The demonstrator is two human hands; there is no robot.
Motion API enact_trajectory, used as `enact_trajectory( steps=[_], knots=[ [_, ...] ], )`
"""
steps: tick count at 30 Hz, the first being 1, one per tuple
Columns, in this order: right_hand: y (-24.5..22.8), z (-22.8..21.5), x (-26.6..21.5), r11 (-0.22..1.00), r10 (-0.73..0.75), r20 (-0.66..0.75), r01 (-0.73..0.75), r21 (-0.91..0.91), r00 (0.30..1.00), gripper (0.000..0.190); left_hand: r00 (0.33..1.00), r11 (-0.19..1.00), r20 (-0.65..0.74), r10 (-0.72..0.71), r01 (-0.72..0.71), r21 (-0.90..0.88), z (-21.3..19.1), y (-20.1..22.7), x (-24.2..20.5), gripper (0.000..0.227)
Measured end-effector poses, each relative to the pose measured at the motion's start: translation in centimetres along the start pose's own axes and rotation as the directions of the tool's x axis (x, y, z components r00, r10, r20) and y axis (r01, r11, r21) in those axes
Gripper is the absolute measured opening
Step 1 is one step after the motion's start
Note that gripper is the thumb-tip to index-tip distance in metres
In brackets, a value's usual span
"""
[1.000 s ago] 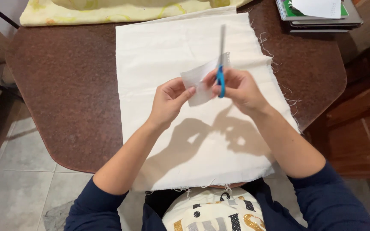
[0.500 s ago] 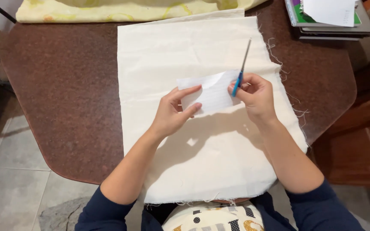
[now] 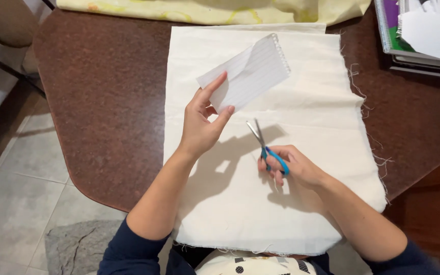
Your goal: Cutting paper templates and tracing the shapes onto white fabric using a marker.
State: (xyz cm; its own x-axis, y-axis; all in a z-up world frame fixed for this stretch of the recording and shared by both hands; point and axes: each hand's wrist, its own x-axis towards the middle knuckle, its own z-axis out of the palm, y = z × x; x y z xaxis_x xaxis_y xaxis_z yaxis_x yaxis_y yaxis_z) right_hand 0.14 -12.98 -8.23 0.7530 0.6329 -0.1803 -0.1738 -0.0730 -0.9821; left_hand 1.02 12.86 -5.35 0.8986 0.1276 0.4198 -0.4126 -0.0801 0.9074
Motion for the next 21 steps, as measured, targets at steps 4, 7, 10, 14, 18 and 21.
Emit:
enact_trajectory(
  steps=[4,7,10,14,18,21],
  knots=[
    [0.7,0.5,0.1,0.998,-0.042,-0.119,0.046,0.035,0.992,0.044,0.998,0.998,0.058,-0.009,0.012,-0.058,0.9,0.4,-0.5,0.067],
    [1.5,0.9,0.1,0.989,-0.132,-0.184,0.141,0.036,0.974,0.040,0.994,0.994,0.105,-0.037,0.047,-0.096,2.0,0.9,-1.1,0.066],
    [0.9,2.1,-0.2,0.993,-0.058,-0.262,0.084,0.088,0.963,0.045,0.994,0.993,0.092,-0.053,0.063,-0.102,3.0,0.9,-1.8,0.067],
    [1.0,2.5,-0.3,0.990,-0.103,-0.261,0.125,0.067,0.960,0.046,0.996,0.992,0.072,-0.057,0.064,-0.107,3.7,0.7,-2.4,0.067],
    [1.2,2.3,-0.2,0.994,-0.076,-0.259,0.092,0.050,0.963,0.050,0.996,0.991,0.070,-0.057,0.065,-0.119,4.0,0.6,-2.7,0.067],
    [2.9,1.6,0.0,0.994,-0.080,-0.246,0.096,0.054,0.966,0.049,0.996,0.989,0.068,-0.058,0.067,-0.131,4.1,0.6,-2.8,0.067]
  ],
)
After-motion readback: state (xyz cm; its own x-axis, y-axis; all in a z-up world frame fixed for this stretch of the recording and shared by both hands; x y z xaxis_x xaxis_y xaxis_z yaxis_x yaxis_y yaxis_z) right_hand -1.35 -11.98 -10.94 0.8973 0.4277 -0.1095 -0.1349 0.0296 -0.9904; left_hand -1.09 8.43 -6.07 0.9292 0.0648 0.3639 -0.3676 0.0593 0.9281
